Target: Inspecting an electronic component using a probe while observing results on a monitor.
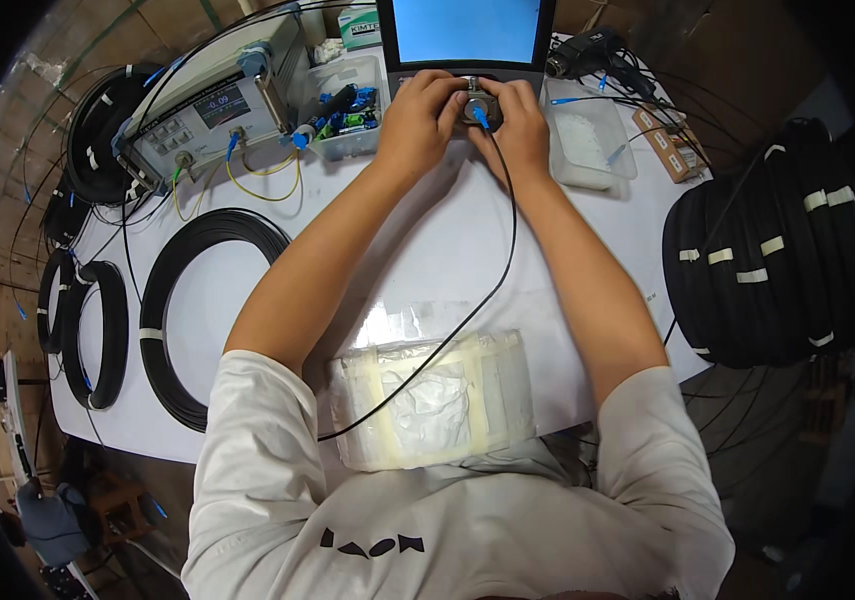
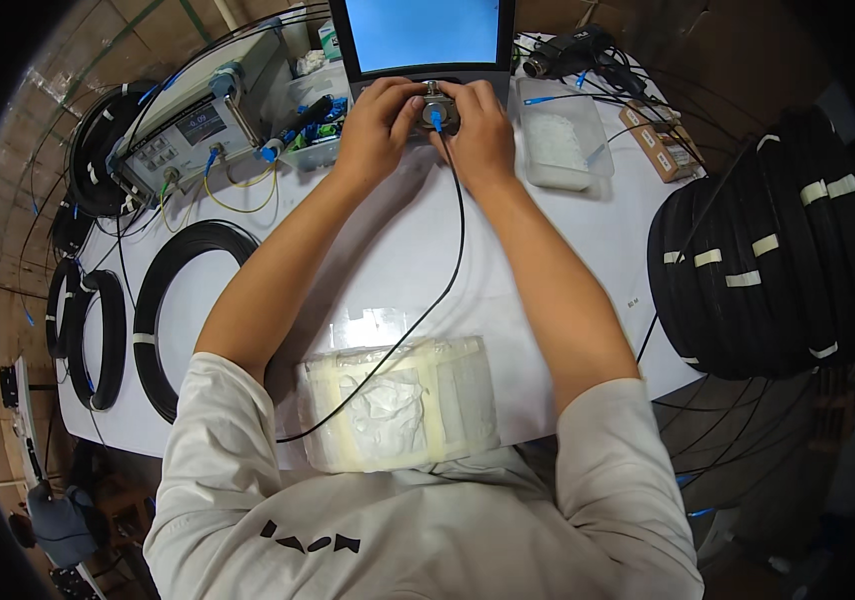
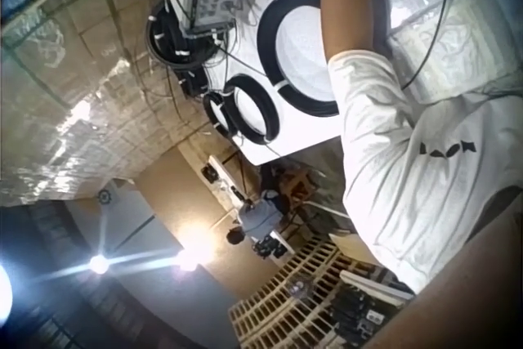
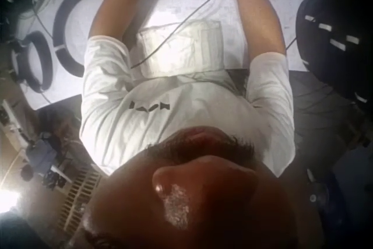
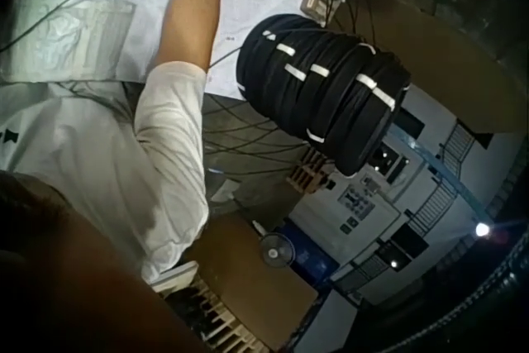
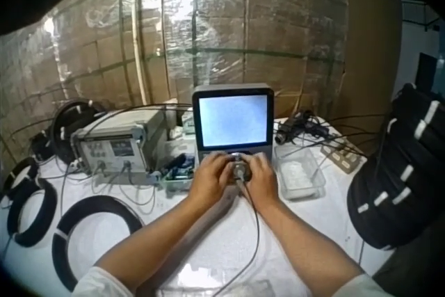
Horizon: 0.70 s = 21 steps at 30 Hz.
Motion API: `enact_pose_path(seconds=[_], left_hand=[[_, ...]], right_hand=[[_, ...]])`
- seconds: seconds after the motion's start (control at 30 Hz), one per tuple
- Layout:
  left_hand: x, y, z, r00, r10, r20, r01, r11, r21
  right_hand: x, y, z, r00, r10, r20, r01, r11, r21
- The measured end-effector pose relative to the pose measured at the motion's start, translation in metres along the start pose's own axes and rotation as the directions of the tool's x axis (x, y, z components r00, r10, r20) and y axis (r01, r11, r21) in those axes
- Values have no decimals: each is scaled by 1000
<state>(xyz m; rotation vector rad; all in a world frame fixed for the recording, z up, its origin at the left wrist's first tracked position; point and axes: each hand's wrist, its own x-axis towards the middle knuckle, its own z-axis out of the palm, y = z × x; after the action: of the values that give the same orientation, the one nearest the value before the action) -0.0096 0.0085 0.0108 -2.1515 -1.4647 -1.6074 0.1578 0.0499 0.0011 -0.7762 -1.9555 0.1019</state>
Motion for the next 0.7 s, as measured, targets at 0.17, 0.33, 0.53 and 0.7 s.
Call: enact_pose_path(seconds=[0.17, 0.33, 0.53, 0.7], left_hand=[[5, -4, -3, 999, 29, 27, -28, 999, -20], [-3, -3, -1, 994, -111, 12, 111, 990, -91], [-3, 4, 7, 991, -103, -84, 97, 993, -74], [0, 1, 2, 998, -57, -38, 52, 992, -111]], right_hand=[[-10, -18, 25, 954, 216, -206, -205, 976, 71], [-3, -9, 8, 995, 53, -79, -55, 998, -12], [-2, 6, 7, 997, 13, -70, -12, 1000, 19], [-12, -16, 27, 951, 241, -194, -223, 969, 111]])
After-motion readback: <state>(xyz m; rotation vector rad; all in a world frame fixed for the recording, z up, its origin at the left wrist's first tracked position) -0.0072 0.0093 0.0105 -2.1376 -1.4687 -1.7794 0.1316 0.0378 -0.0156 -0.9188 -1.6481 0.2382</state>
